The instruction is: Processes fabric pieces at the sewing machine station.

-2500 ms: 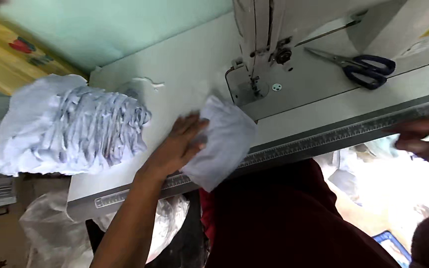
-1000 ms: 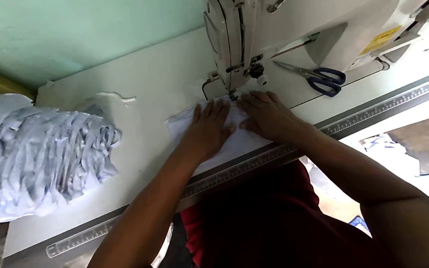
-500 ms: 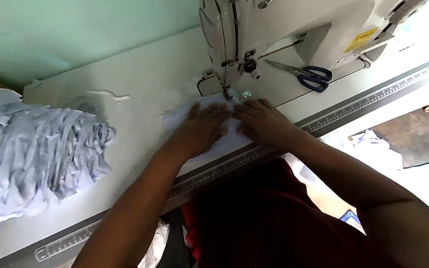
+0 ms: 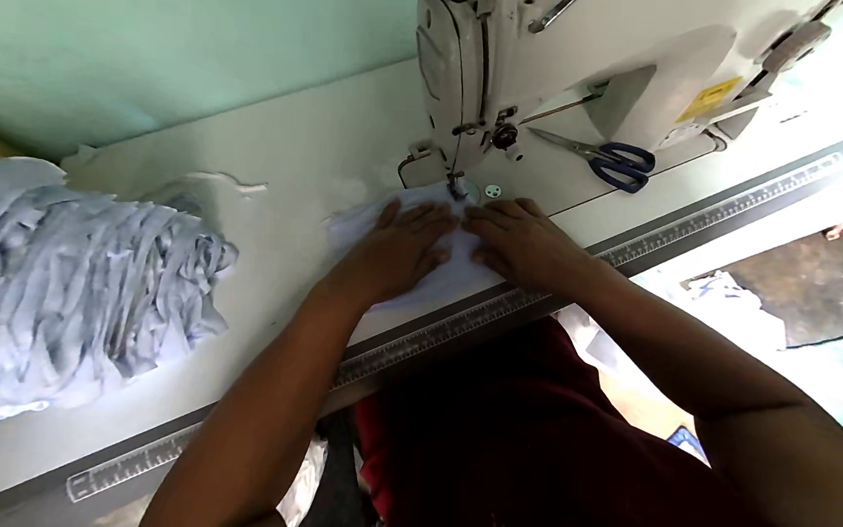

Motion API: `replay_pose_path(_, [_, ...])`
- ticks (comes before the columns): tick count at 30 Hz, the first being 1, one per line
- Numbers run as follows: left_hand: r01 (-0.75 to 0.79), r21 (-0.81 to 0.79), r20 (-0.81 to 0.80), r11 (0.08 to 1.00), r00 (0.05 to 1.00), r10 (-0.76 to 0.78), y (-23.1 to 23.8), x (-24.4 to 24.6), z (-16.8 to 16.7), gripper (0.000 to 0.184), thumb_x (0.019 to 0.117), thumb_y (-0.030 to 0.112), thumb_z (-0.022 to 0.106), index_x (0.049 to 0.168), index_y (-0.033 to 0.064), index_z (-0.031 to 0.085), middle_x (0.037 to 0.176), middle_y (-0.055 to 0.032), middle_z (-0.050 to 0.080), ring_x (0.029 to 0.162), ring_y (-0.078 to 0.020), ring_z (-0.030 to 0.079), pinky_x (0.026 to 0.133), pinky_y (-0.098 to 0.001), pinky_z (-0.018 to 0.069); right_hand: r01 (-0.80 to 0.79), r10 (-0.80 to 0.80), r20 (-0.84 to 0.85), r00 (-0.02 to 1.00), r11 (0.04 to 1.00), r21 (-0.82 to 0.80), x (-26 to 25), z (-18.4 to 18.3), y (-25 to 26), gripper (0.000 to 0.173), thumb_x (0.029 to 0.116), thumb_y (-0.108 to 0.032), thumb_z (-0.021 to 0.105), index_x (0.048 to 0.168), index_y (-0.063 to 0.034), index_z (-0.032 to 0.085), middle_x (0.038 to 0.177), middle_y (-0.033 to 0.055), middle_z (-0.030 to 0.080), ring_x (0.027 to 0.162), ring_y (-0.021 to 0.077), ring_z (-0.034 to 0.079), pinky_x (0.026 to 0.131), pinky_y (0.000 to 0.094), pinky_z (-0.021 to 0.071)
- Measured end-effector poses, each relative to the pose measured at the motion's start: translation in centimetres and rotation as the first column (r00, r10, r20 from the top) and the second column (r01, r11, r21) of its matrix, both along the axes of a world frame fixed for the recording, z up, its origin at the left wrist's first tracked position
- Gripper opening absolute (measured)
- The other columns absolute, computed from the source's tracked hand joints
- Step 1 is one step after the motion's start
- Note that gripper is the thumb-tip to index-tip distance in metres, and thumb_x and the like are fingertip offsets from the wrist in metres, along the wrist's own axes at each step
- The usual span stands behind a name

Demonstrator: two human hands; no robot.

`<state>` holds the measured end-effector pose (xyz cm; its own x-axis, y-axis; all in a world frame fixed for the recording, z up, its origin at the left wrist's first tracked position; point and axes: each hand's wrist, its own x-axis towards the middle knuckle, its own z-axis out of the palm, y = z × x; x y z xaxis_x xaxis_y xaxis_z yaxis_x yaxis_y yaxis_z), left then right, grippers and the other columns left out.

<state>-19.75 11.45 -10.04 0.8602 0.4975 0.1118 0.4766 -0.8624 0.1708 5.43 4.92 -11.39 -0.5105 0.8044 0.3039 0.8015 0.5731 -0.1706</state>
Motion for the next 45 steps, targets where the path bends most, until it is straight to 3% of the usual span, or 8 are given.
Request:
replay_pose_path(17, [-0.026, -0.055, -0.032, 0.998, 0.999, 0.024, 0.8, 0.4, 0.6, 0.057, 0.1099, 0.044, 0.031, 0.154, 0.0121, 0.047, 0.162, -0.0069, 0.042, 0.153, -0.0296, 0.033, 0.122, -0.0651, 0.0161, 0.043, -0.042, 0.021, 0.999, 0.998, -0.048, 0.1, 0.1, 0.5, 0.049, 0.1065, -0.037, 0.047, 0.144, -0.0068, 0.058, 0.151, 0.015, 0.055, 0.138, 0.0388, 0.051, 0.108, 0.0602, 0.0399])
replay_pose_path(20, [-0.048, -0.075, -0.044, 0.996, 0.998, 0.045, 0.8, 0.5, 0.8, 0.057, 0.1098, 0.044, 0.032, 0.155, 0.0124, 0.046, 0.163, -0.0067, 0.04, 0.154, -0.0297, 0.031, 0.123, -0.0648, 0.0146, 0.002, -0.001, -0.004, 1.0, 0.999, 0.039, -0.3, 0.4, -0.3, 0.036, 0.1035, -0.026, 0.054, 0.128, -0.0039, 0.067, 0.142, 0.0182, 0.06, 0.135, 0.0414, 0.053, 0.11, 0.0601, 0.0407])
replay_pose_path(22, [-0.067, -0.074, -0.047, 0.995, 0.997, 0.064, 0.9, 0.6, 0.8, 0.056, 0.1097, 0.043, 0.034, 0.155, 0.013, 0.046, 0.164, -0.0059, 0.04, 0.154, -0.0287, 0.031, 0.123, -0.0642, 0.014, -0.058, 0.059, -0.013, 0.998, 0.994, 0.094, -0.5, 0.2, -1.0, 0.028, 0.0995, -0.021, 0.056, 0.118, -0.0062, 0.072, 0.131, 0.0148, 0.067, 0.13, 0.037, 0.058, 0.109, 0.0567, 0.0434])
replay_pose_path(27, [-0.054, -0.076, -0.014, 0.996, 0.998, 0.053, 1.1, 0.5, 0.8, 0.052, 0.1095, 0.04, 0.037, 0.152, 0.0133, 0.051, 0.161, -0.0068, 0.044, 0.152, -0.0316, 0.033, 0.122, -0.0659, 0.0159, -0.069, 0.069, 0.002, 0.998, 0.994, 0.091, -0.4, 0.0, -0.9, 0.027, 0.1002, -0.022, 0.056, 0.115, -0.0066, 0.073, 0.125, 0.0116, 0.07, 0.121, 0.0332, 0.063, 0.105, 0.0545, 0.0464])
replay_pose_path(32, [-0.011, -0.097, 0.005, 0.995, 1.0, 0.012, 1.3, -0.3, 1.3, 0.044, 0.1096, 0.034, 0.039, 0.148, 0.0222, 0.057, 0.158, -0.0024, 0.049, 0.152, -0.0328, 0.034, 0.122, -0.0661, 0.0166, -0.071, 0.072, -0.016, 0.997, 0.995, 0.073, -0.1, 0.0, -0.1, 0.028, 0.1013, -0.022, 0.055, 0.117, -0.0057, 0.071, 0.127, 0.0121, 0.069, 0.122, 0.034, 0.062, 0.106, 0.0565, 0.0448])
replay_pose_path(38, [-0.024, -0.059, -0.012, 0.998, 1.0, 0.024, 1.1, -0.6, 1.1, 0.048, 0.11, 0.038, 0.033, 0.151, 0.0235, 0.054, 0.16, -0.0015, 0.046, 0.153, -0.0322, 0.031, 0.123, -0.0645, 0.0162, -0.053, 0.053, -0.004, 0.999, 0.998, 0.019, 0.4, 0.3, 0.7, 0.031, 0.1025, -0.026, 0.056, 0.123, -0.0062, 0.069, 0.135, 0.0129, 0.066, 0.128, 0.0357, 0.06, 0.108, 0.0589, 0.0425])
replay_pose_path(45, [-0.22, -0.084, -0.073, 0.972, 0.974, 0.214, -1.0, 0.7, 1.3, 0.05, 0.1111, 0.039, 0.032, 0.157, 0.0233, 0.045, 0.166, -0.0037, 0.036, 0.156, -0.0373, 0.023, 0.121, -0.0702, 0.0126, 0.013, -0.012, 0.021, 1.0, 0.998, -0.055, 0.7, 0.7, 1.5, 0.036, 0.1044, -0.028, 0.053, 0.132, -0.007, 0.066, 0.143, 0.0133, 0.061, 0.137, 0.0372, 0.053, 0.111, 0.0614, 0.0374])
